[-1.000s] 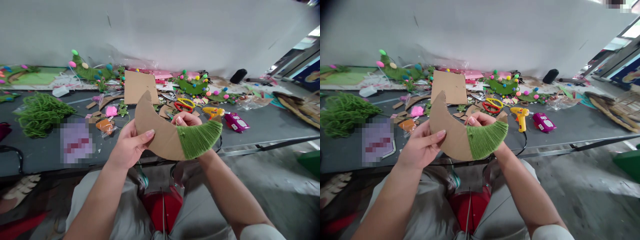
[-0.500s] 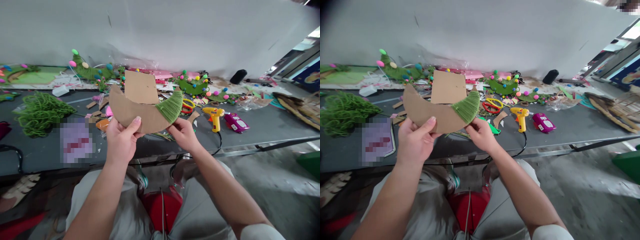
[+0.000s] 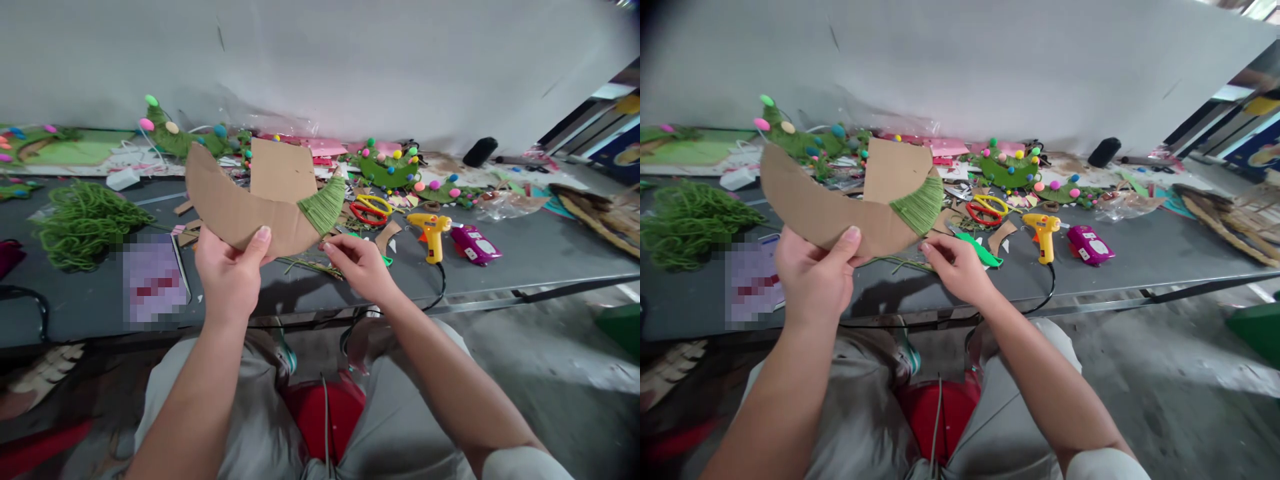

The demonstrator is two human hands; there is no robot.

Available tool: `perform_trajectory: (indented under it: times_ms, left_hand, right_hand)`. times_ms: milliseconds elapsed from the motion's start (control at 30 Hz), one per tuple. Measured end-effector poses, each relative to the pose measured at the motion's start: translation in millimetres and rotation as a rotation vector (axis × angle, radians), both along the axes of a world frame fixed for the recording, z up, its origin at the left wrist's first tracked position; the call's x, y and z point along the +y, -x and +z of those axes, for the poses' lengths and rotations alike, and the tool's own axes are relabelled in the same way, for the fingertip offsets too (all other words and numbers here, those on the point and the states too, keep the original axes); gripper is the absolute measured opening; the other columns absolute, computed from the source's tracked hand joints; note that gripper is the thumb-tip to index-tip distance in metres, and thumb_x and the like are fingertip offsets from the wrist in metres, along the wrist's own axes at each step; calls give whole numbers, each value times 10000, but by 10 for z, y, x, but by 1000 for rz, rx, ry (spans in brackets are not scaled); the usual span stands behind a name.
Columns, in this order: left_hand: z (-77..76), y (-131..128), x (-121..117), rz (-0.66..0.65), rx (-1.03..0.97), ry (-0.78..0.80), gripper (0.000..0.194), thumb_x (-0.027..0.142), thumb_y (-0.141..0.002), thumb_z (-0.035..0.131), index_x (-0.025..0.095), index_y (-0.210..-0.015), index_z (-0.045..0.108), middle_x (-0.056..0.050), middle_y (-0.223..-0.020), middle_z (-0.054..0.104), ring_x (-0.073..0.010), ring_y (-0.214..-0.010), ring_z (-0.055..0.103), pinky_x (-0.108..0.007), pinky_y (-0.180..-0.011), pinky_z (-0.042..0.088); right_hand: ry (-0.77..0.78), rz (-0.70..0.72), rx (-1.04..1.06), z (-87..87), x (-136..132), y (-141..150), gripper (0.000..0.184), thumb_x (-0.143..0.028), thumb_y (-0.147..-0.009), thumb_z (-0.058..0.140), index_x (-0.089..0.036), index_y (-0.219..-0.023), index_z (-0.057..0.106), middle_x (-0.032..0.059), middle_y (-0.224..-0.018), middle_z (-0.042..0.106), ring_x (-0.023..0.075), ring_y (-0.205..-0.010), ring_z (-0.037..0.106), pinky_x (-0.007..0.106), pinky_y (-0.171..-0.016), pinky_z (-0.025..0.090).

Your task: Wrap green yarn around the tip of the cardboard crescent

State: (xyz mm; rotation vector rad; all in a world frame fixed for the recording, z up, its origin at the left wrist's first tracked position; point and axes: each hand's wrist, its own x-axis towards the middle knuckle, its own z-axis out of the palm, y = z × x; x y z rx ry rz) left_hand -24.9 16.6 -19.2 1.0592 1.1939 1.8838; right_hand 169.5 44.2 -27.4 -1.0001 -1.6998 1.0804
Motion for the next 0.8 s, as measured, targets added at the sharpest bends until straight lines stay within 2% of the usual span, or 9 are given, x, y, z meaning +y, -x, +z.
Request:
perform_trajectory:
  times_ms: [167, 367, 533, 667, 733, 800]
  left_hand:
    - [-19, -7, -1, 29, 109, -94, 447, 320, -785, 809, 272, -1188, 622, -10, -1237, 682, -277, -1130, 665, -395, -785, 659]
    - [-36, -12, 13, 32, 154, -109, 477, 333, -801, 796, 268, -1228, 595, -28, -1293, 668, -291, -1123, 669, -391, -729, 668]
    - [-51, -34, -2, 77, 256, -164, 398, 295, -810, 794, 228, -1174, 647, -27, -1190, 710, -264, -1152, 656, -433, -985, 584]
    - [-50, -18, -32, 104, 519, -264, 209, 221, -807, 781, 203, -1008, 728, -33, -1005, 771, -232, -973, 725, -368, -927, 592]
    - [-26, -5, -55, -19, 639, -286, 199, 143, -823, 736, 210, -1010, 755, -29, -999, 783, -213, -926, 740, -331, -901, 597]
    - [7, 0, -73, -229, 646, -275, 289, 101, -847, 671, 235, -1087, 760, -28, -1106, 773, -224, -1018, 728, -348, -963, 578]
  right_hand:
    - [132, -9, 69, 32, 31, -9, 355, -491, -891, 627, -143, -849, 681, -26, -610, 493, 86, -551, 412, 229, -505, 311]
    - [164, -22, 106, 19, 47, -18, 336, -479, -882, 647, -146, -844, 665, -26, -625, 501, 85, -560, 424, 235, -514, 307]
    - [161, 3, 104, 44, 19, -1, 371, -522, -881, 640, -154, -841, 658, -31, -621, 482, 85, -556, 396, 242, -518, 307]
    - [220, 3, 107, 30, 18, -27, 532, -670, -904, 518, -164, -780, 628, 10, -683, 550, 107, -601, 459, 260, -566, 358]
    - [255, 17, 130, 15, 27, -43, 609, -738, -894, 452, -170, -744, 613, 33, -717, 583, 121, -620, 486, 271, -575, 373]
    - [287, 10, 159, 6, 37, -47, 611, -750, -878, 471, -179, -693, 584, 32, -691, 573, 124, -610, 480, 273, -566, 370]
